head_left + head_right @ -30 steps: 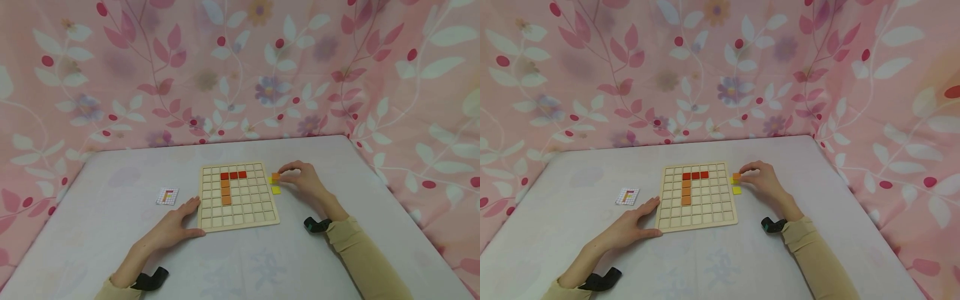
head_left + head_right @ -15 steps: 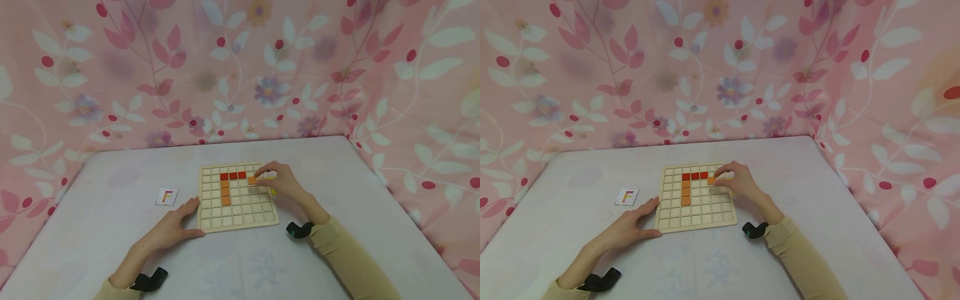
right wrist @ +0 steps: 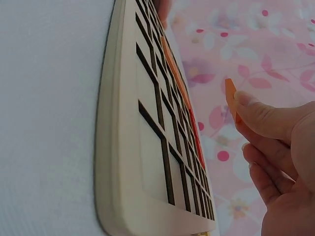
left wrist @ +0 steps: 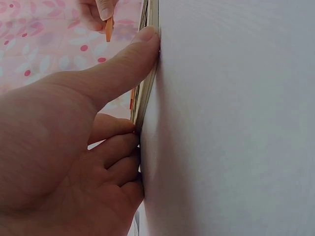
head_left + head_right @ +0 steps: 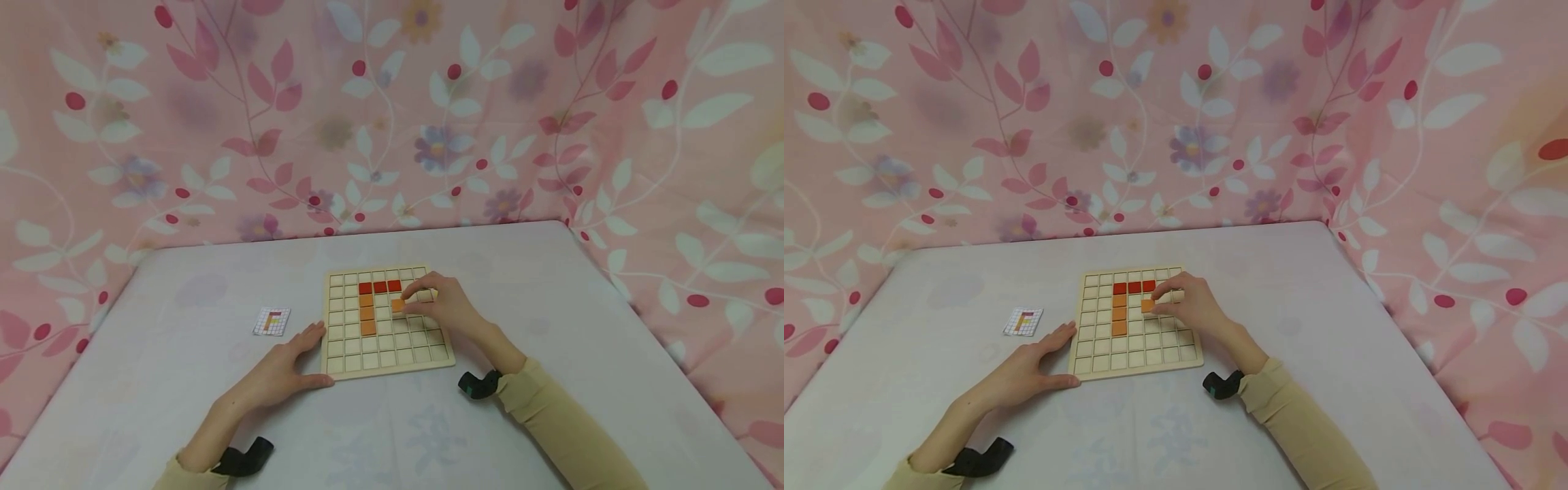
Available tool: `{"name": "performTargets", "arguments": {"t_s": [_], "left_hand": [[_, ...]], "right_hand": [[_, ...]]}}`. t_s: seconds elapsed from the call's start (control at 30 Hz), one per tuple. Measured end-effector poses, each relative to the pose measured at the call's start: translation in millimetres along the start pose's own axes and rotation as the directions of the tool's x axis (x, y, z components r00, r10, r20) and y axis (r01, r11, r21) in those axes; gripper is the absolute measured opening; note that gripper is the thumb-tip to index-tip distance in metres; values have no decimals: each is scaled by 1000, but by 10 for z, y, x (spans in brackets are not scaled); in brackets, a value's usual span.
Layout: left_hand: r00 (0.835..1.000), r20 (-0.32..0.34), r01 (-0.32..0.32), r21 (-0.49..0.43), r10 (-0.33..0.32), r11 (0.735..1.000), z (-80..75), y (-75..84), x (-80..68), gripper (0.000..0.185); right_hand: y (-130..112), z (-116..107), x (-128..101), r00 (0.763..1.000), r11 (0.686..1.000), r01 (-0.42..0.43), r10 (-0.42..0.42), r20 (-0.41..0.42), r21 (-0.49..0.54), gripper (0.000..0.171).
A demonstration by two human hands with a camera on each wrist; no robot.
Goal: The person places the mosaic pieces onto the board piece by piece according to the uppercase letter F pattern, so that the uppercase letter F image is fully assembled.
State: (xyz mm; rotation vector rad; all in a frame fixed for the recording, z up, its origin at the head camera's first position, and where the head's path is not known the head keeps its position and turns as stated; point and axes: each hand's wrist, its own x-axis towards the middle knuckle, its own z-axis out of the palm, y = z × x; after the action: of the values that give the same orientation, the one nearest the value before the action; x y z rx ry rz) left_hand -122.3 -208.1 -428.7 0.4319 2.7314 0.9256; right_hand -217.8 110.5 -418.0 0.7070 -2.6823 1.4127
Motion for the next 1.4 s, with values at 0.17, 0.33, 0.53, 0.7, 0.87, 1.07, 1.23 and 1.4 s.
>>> {"name": "performTargets", "arguments": {"t_s": [0.17, 0.33, 0.53, 0.7, 0.87, 1.07, 1.23, 1.4], "left_hand": [[1000, 1, -3, -8, 3, 1000, 0, -9, 3, 98], [1000, 2, 0, -12, 0, 1000, -1, -11, 2, 98], [1000, -2, 2, -9, -2, 1000, -10, -8, -5, 98], [1000, -2, -4, -10, 4, 1000, -22, -6, -6, 98], [1000, 0, -6, -8, 6, 1000, -21, -1, -1, 97], [1000, 1, 0, -8, 0, 1000, -18, 11, -1, 97], [1000, -1, -6, -6, 6, 1000, -13, 8, -5, 98], [1000, -1, -2, -4, 2, 1000, -14, -2, -6, 98]], "right_hand": [[-22, 51, 11, 1000, 1000, -8, 7, 20, 22, 19], [-57, 129, 32, 998, 997, 52, -54, 41, 49, 20], [-51, 262, 11, 989, 989, 114, -122, 79, 94, 21], [-66, 358, -20, 983, 987, 150, -155, 101, 57, 21], [-76, 405, -70, 982, 993, 97, -106, 158, 60, 21], [-47, 461, -89, 971, 990, 141, -144, 192, 29, 24], [-48, 508, -102, 963, 981, 194, -192, 191, 7, 25], [-49, 541, -102, 959, 975, 223, -215, 186, -22, 23]]}}
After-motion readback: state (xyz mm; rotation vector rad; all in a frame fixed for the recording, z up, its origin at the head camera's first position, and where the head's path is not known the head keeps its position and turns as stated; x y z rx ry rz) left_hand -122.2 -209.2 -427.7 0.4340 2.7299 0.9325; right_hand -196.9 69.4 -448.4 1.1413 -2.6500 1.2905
